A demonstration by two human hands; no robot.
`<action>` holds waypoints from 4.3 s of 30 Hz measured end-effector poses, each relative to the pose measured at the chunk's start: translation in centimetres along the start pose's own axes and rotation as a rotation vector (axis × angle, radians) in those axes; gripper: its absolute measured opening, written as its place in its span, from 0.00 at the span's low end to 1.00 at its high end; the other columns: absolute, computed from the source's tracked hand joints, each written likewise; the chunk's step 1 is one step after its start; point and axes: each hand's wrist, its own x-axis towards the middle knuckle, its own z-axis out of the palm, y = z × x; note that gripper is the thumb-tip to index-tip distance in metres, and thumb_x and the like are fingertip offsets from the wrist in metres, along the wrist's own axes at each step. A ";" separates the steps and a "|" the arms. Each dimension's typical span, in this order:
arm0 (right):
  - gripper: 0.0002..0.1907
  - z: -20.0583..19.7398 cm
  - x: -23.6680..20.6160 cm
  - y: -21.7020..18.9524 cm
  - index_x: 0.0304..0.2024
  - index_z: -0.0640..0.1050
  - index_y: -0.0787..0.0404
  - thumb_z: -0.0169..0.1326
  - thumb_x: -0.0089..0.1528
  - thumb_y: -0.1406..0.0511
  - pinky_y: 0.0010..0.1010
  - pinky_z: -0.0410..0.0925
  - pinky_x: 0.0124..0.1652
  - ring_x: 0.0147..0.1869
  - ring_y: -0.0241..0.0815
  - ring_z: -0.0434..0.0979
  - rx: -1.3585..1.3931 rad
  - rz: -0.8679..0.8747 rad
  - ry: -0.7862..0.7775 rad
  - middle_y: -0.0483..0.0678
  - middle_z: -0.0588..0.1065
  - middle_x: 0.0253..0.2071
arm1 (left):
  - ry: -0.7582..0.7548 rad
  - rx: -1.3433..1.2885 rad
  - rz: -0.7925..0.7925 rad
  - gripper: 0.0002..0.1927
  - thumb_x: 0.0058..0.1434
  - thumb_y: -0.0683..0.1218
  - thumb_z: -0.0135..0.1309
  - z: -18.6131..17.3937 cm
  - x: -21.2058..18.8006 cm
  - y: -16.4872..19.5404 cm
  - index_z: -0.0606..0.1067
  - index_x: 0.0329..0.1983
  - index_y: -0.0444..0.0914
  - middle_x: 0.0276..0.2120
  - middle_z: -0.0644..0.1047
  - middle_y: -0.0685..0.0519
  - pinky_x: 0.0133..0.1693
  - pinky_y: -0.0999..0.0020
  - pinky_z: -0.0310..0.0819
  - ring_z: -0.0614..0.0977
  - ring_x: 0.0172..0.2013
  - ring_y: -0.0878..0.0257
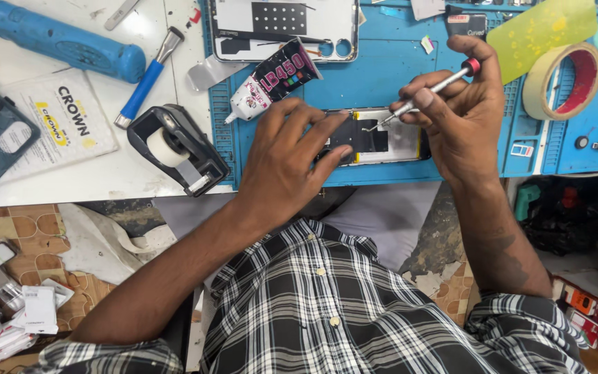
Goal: The person uses a screwdriver to remove screws from the back of a disassembled smartphone and then places a black adhesive sheet over the camera module area. The phone remains open on the workbench throughout the clip.
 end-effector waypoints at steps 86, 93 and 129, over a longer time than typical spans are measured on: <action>0.30 -0.1 -1.5 1.7 0.69 0.54 0.61 0.58 0.76 0.79 0.28 0.79 0.44 0.45 0.45 0.85 -0.352 -0.089 -0.057 0.59 0.79 0.44 | 0.059 -0.144 0.058 0.08 0.70 0.42 0.59 -0.1 -0.6 -1.3 0.78 0.49 0.35 0.49 0.79 0.45 0.62 0.50 0.69 0.77 0.57 0.51; 0.29 -0.1 -2.1 1.6 0.66 0.54 0.61 0.56 0.74 0.81 0.32 0.81 0.49 0.46 0.47 0.85 -0.435 -0.109 -0.201 0.60 0.78 0.44 | 0.034 -0.126 0.051 0.08 0.71 0.43 0.58 0.2 -0.5 -1.3 0.77 0.50 0.35 0.50 0.80 0.44 0.63 0.49 0.67 0.76 0.59 0.49; 0.29 -0.1 -2.0 1.8 0.66 0.53 0.62 0.55 0.74 0.81 0.32 0.81 0.49 0.48 0.48 0.85 -0.484 -0.135 -0.232 0.61 0.78 0.46 | 0.002 -0.105 0.072 0.08 0.72 0.43 0.57 0.4 -0.5 -1.4 0.77 0.50 0.35 0.43 0.84 0.48 0.64 0.48 0.65 0.75 0.62 0.51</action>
